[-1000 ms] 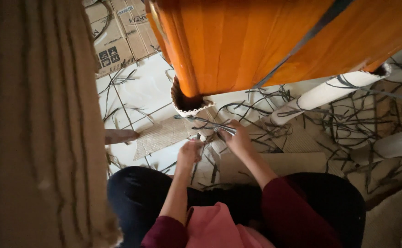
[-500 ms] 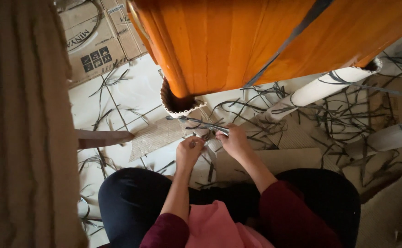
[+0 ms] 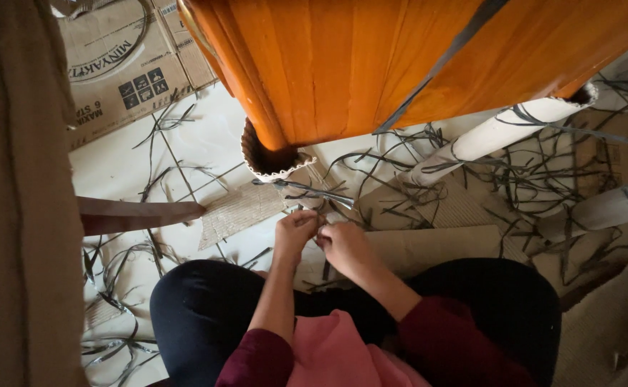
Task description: The person wraps the legs of a wooden chair with cardboard and secures it with tape and plastic ties.
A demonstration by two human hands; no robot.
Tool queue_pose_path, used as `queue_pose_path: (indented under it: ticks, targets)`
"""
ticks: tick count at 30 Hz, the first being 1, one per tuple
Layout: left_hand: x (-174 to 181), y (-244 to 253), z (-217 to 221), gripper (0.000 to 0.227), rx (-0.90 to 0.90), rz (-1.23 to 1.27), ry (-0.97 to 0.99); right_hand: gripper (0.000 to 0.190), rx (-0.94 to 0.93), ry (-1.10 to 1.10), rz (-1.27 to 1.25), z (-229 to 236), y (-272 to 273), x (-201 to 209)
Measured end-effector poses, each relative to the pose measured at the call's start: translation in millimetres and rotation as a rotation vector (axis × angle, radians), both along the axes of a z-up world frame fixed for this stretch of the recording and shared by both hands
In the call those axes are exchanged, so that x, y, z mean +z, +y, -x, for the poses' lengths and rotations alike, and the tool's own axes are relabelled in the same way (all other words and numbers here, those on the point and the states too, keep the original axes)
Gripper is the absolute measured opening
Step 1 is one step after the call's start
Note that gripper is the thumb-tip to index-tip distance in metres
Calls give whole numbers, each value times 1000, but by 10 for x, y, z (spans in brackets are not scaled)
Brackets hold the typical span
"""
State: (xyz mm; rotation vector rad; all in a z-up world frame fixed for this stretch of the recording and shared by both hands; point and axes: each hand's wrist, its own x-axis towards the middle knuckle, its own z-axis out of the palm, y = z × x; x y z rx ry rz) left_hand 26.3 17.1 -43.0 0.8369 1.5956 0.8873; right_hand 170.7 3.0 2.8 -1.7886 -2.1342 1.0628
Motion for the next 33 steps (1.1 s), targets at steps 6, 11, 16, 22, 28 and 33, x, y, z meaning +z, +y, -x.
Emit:
queue_pose_path:
  ticks: [6, 11, 16, 22, 28, 33]
  targets:
    - [208, -7, -153, 13, 345, 148, -511, 18, -64, 67, -4, 4, -5, -524]
    - [13, 1, -98, 23, 384, 241, -616, 17, -246, 436, 229, -151, 18, -548]
    - [-204, 5, -57, 18, 374, 241, -649, 38, -327, 439, 277, -162, 76, -541]
    - [-328, -6, -59, 18, 348, 226, -602, 31, -542, 814, 240, -182, 120, -366]
    - [-243, -57, -77, 16, 280, 190, -383, 22, -483, 637, -76, -103, 174, -557]
    - [-234, -66, -126, 11, 268, 178, -328, 14, -480, 792, -148, -16, 233, -590]
